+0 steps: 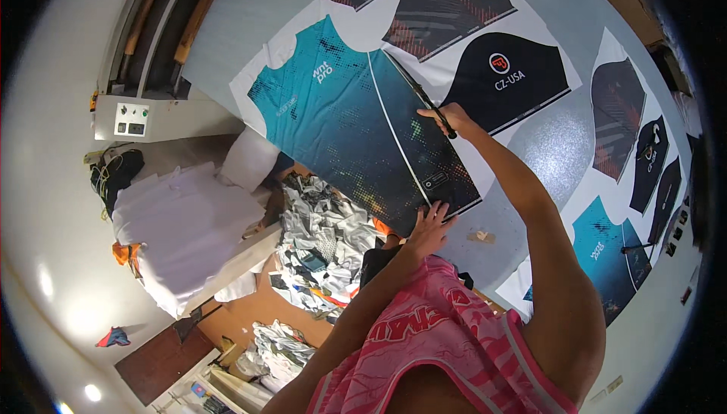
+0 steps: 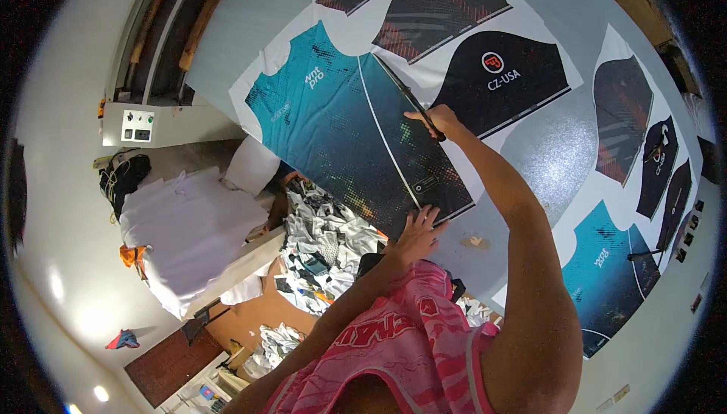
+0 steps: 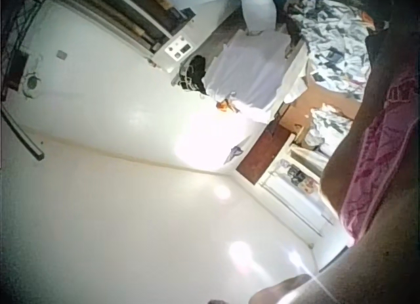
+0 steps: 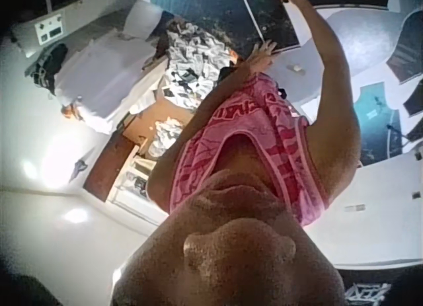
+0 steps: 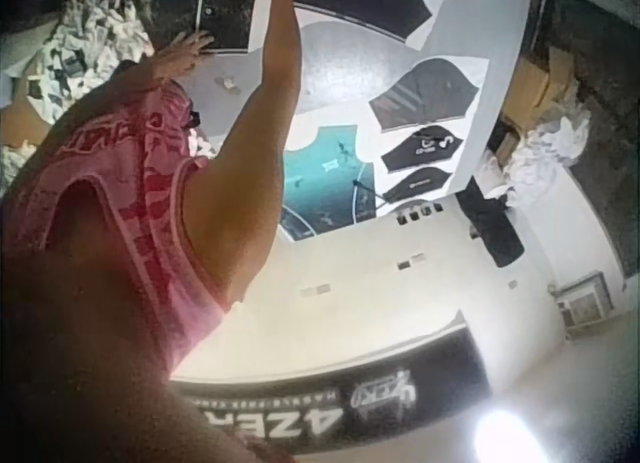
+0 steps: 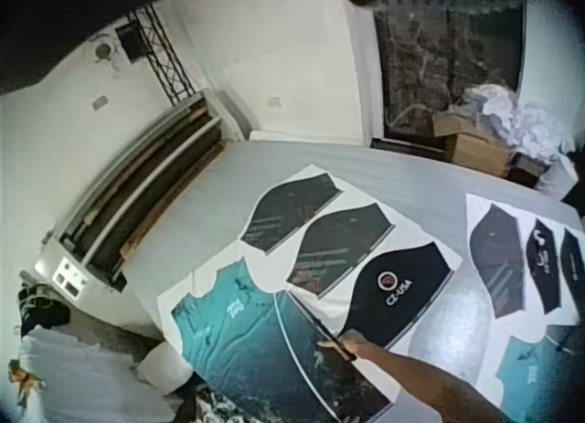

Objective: Cutting out printed fabric patterns from a large sheet using scissors on a work table.

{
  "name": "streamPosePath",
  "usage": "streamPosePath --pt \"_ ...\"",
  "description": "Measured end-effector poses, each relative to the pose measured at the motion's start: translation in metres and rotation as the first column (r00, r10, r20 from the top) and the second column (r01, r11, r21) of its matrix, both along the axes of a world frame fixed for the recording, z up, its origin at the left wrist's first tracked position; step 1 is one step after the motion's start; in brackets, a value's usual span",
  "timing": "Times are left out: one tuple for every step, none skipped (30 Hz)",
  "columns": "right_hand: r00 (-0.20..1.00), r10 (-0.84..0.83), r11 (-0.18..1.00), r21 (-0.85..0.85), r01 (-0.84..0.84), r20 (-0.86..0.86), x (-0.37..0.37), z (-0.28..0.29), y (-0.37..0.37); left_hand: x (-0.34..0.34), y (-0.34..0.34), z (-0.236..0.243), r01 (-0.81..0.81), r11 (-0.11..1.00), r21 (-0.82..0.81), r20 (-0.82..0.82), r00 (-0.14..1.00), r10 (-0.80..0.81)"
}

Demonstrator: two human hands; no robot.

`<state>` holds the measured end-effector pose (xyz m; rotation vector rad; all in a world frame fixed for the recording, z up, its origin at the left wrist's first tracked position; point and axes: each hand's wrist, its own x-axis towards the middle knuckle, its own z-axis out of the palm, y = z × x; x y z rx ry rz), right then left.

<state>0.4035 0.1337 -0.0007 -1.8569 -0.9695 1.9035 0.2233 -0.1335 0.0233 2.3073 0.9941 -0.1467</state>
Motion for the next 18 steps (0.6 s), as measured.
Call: streamPosePath --pt "0.999 0.015 1.0 0.0 -0.015 0.033 0.0 0.0 0.002 0.0 0.0 0.0 -0.002 1.0 -0.003 0.007 1.0 0.002" --pt "0.999 0.015 1.0 0.006 -0.015 0.032 -0.001 0.001 0.004 -0.001 0.0 0.0 0.011 0.999 -0.04 -0.045 0.999 -0.013" --pt "1.0 0.012 1.0 0.004 -0.012 -0.001 -0.001 0.002 0.007 -0.001 -0.001 0.0 -0.006 1.0 -0.003 0.016 1.0 0.006" --pt "0.999 0.009 1.0 0.002 -0.009 -0.033 -0.002 0.003 0.01 -0.001 -0.001 -0.001 -0.005 1.0 -0.003 0.02 1.0 0.005" --pt "0.997 0.011 1.0 0.012 -0.01 -0.076 -0.003 0.004 0.013 -0.001 0.0 0.0 -0.004 1.0 -0.003 0.022 1.0 0.004" --pt "0.998 0.008 1.0 0.003 -0.008 -0.067 -0.005 0.004 0.016 -0.001 0.0 0.0 0.014 0.999 -0.044 -0.04 0.999 -0.015" --pt "0.996 0.001 1.0 0.024 0.001 -0.09 -0.008 0.004 0.02 -0.001 0.0 0.0 -0.002 1.0 -0.004 0.022 1.0 0.002" --pt "0.993 -0.007 0.999 0.044 0.012 -0.114 -0.009 0.003 0.023 -0.001 0.0 0.001 -0.004 1.0 -0.001 0.031 1.0 0.004" --pt "0.989 -0.012 0.995 0.093 0.026 -0.15 -0.01 0.001 0.027 0.0 0.0 0.002 -0.005 1.0 0.002 0.04 0.999 0.005" --pt "0.99 -0.02 0.997 0.068 0.029 -0.137 -0.011 -0.002 0.03 -0.001 0.0 0.002 0.004 1.0 -0.017 -0.012 1.0 -0.005" --pt "0.997 0.019 0.997 0.077 -0.014 -0.073 -0.011 -0.005 0.032 -0.001 0.0 0.002 -0.002 1.0 0.011 0.051 0.999 0.001" --pt "0.998 0.059 0.995 0.085 -0.058 -0.005 -0.011 -0.008 0.034 -0.002 0.001 0.001 -0.011 1.0 0.016 0.069 0.998 0.01" --pt "0.993 0.098 0.99 0.092 -0.104 0.065 -0.01 -0.011 0.034 -0.003 0.002 0.0 -0.021 1.0 0.023 0.088 0.996 0.019" --pt "0.993 0.097 0.989 0.101 -0.104 0.072 -0.009 -0.014 0.031 -0.006 0.004 -0.002 -0.02 1.0 0.004 0.089 0.996 0.02" --pt "0.974 0.111 0.974 0.175 -0.147 0.199 -0.008 -0.017 0.021 -0.01 0.008 -0.005 -0.036 0.999 0.04 0.118 0.993 0.031" --pt "0.949 0.117 0.945 0.262 -0.198 0.294 -0.007 -0.02 0.009 -0.016 0.013 -0.008 -0.126 0.992 0.022 0.193 0.974 0.12" --pt "0.903 0.083 0.916 0.326 -0.235 0.421 -0.008 -0.022 -0.007 -0.025 0.02 -0.011 -0.215 0.977 -0.004 0.267 0.941 0.208" --pt "0.859 0.04 0.871 0.404 -0.28 0.51 -0.01 -0.023 -0.026 -0.035 0.027 -0.015 -0.299 0.952 -0.062 0.259 0.917 0.304"
